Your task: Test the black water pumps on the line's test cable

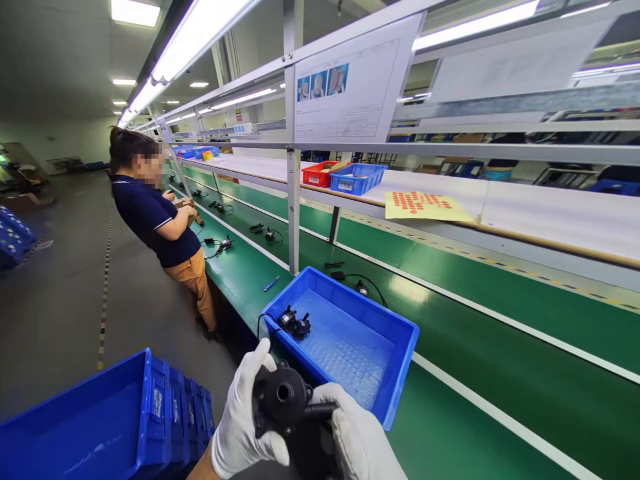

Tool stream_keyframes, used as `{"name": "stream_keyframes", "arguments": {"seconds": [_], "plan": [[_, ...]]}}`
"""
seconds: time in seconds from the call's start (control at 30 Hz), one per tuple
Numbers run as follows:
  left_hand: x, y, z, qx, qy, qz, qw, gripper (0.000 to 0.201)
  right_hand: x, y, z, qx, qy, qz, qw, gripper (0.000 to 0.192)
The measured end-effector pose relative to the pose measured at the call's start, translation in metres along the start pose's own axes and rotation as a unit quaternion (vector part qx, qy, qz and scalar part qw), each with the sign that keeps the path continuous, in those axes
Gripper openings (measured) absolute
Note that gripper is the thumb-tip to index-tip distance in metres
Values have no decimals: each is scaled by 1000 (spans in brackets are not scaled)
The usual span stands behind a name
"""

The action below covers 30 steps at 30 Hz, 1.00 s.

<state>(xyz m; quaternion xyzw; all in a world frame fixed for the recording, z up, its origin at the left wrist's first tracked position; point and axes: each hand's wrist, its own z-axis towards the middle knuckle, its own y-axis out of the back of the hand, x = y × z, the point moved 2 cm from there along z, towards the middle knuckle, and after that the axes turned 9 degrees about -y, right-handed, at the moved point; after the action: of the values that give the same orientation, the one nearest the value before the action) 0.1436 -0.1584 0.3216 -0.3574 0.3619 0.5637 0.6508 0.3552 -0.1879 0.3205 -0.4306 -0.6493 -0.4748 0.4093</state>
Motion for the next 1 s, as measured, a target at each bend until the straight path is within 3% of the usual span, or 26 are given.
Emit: {"name": "stream_keyframes", "arguments": {"seconds": [0.17, 0.4, 0.63, 0.77, 0.9, 1.0], "plan": [[6, 1, -8, 9, -108, 98, 989, 131, -4, -1, 7, 14, 32, -44, 998, 34], [15, 5, -1, 35, -27, 86, 995, 131, 18, -4, 12, -1, 57, -44, 997, 41], [16, 5, 1, 15, 3, 43, 999, 129, 25, -4, 17, 4, 99, -52, 994, 51], [10, 4, 1, -8, 15, 34, 999, 127, 31, -7, 19, -18, 36, -26, 999, 73], [1, 4, 1, 5, 10, 65, 998, 130, 36, -9, 22, -36, -41, -40, 998, 74], [-1, 9, 3, 22, 55, -27, 998, 121, 33, -13, 27, -1, -125, 82, 989, 71]]}}
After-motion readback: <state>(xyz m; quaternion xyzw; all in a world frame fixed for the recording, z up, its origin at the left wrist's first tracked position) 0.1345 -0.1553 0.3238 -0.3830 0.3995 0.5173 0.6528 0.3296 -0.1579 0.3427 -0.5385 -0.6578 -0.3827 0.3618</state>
